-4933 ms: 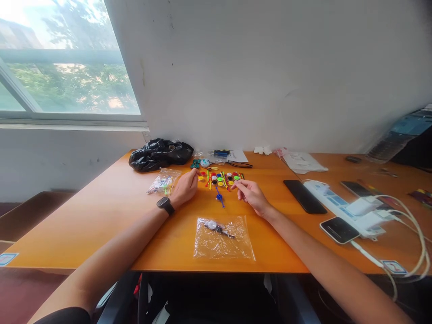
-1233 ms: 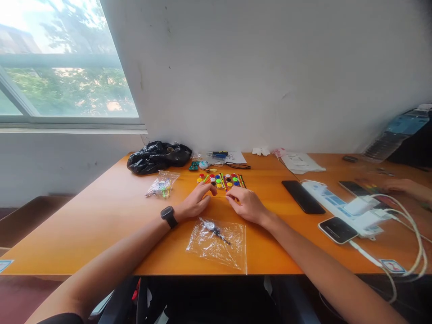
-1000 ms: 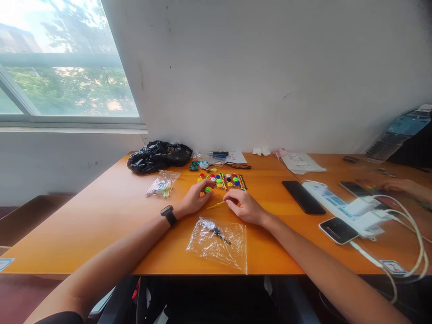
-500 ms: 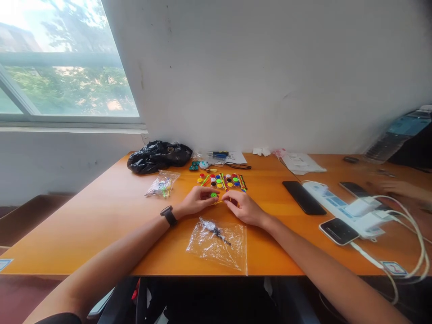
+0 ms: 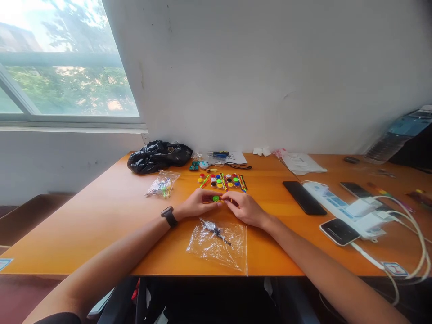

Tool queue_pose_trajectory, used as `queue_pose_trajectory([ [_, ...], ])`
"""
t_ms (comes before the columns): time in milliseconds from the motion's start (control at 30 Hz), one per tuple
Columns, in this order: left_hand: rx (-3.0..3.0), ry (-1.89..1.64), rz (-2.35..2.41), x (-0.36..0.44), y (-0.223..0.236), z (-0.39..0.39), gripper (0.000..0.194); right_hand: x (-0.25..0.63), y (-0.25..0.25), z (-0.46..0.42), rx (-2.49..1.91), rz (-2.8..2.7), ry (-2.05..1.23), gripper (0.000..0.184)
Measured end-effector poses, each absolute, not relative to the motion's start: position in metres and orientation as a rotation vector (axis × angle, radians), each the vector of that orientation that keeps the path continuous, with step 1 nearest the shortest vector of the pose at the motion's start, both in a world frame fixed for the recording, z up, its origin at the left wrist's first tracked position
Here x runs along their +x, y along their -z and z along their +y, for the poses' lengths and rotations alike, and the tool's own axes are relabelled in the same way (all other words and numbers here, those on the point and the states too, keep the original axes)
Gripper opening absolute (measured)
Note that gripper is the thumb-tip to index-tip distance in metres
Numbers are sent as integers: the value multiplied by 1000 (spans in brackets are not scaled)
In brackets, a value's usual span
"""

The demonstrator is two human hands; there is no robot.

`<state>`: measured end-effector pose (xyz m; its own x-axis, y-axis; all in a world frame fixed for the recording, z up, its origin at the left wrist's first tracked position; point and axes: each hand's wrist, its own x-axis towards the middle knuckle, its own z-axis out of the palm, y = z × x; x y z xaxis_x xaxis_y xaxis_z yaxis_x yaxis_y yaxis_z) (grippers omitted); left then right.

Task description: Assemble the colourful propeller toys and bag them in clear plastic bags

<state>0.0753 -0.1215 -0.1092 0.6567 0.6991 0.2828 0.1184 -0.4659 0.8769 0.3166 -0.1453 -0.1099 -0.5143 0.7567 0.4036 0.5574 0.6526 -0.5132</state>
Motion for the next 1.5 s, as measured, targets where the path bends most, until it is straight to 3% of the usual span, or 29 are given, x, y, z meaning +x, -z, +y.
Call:
queue_pose_trajectory([
  [1500, 2286, -1061, 730, 77, 121, -119, 34, 317, 107, -148, -1036, -2236, -415, 10],
])
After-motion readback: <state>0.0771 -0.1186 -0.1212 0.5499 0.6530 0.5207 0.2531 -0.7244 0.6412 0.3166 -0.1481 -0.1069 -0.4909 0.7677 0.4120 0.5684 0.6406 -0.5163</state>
